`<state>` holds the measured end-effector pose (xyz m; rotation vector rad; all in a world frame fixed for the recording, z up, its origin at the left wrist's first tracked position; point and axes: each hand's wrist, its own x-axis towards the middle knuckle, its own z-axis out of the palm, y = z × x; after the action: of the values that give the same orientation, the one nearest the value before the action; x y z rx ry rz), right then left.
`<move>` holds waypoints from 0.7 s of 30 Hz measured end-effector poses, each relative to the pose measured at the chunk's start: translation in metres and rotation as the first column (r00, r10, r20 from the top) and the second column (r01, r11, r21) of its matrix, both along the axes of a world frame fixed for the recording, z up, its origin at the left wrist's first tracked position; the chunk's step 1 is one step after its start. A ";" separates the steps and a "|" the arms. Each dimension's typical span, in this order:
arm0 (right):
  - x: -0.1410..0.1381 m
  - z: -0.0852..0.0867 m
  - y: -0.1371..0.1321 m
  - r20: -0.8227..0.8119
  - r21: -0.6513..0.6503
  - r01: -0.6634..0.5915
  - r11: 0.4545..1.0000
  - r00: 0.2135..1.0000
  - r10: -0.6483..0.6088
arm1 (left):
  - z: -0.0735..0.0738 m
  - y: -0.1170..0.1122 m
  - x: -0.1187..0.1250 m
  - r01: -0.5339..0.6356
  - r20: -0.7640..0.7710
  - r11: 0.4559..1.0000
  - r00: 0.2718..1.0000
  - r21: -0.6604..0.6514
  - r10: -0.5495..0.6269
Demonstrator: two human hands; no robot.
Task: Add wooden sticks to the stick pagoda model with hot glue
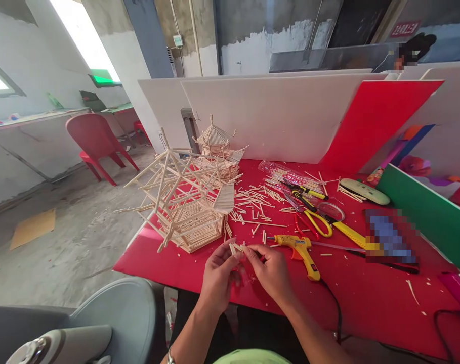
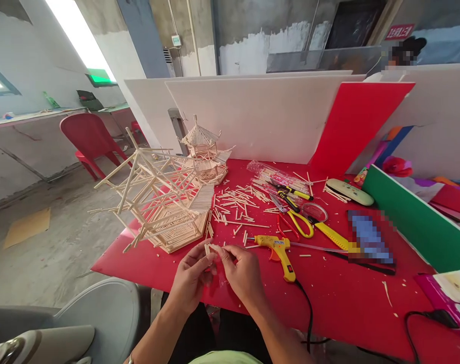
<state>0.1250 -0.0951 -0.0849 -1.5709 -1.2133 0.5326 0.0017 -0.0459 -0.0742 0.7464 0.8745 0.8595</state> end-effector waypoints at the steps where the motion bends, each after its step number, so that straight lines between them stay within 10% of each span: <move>1: -0.001 -0.001 0.000 0.004 0.012 -0.002 1.000 1.000 0.002 | -0.001 0.002 0.000 0.014 0.005 1.000 1.000 0.005 -0.014; 5: -0.010 -0.003 0.000 0.040 0.037 0.050 0.998 0.998 -0.051 | -0.007 0.000 0.004 -0.048 -0.198 0.984 0.977 0.173 0.082; 9: -0.012 -0.002 0.004 -0.163 -0.030 0.181 0.983 0.969 -0.184 | -0.014 -0.016 0.006 -0.008 -0.387 0.799 0.872 0.602 0.300; 14: 0.012 -0.003 0.011 -0.514 -0.098 0.357 0.929 0.781 -0.355 | -0.024 -0.018 0.000 -0.042 -0.382 0.769 0.850 0.638 0.363; 21: 0.000 -0.007 0.005 -0.568 -0.090 0.021 0.996 0.820 -0.069 | -0.035 0.012 0.001 0.279 -0.551 0.601 0.766 0.749 0.332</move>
<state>0.1253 -0.0896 -0.0919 -1.3544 -0.6958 0.9525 0.0023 -0.0338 -0.1091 1.9575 1.0961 1.0469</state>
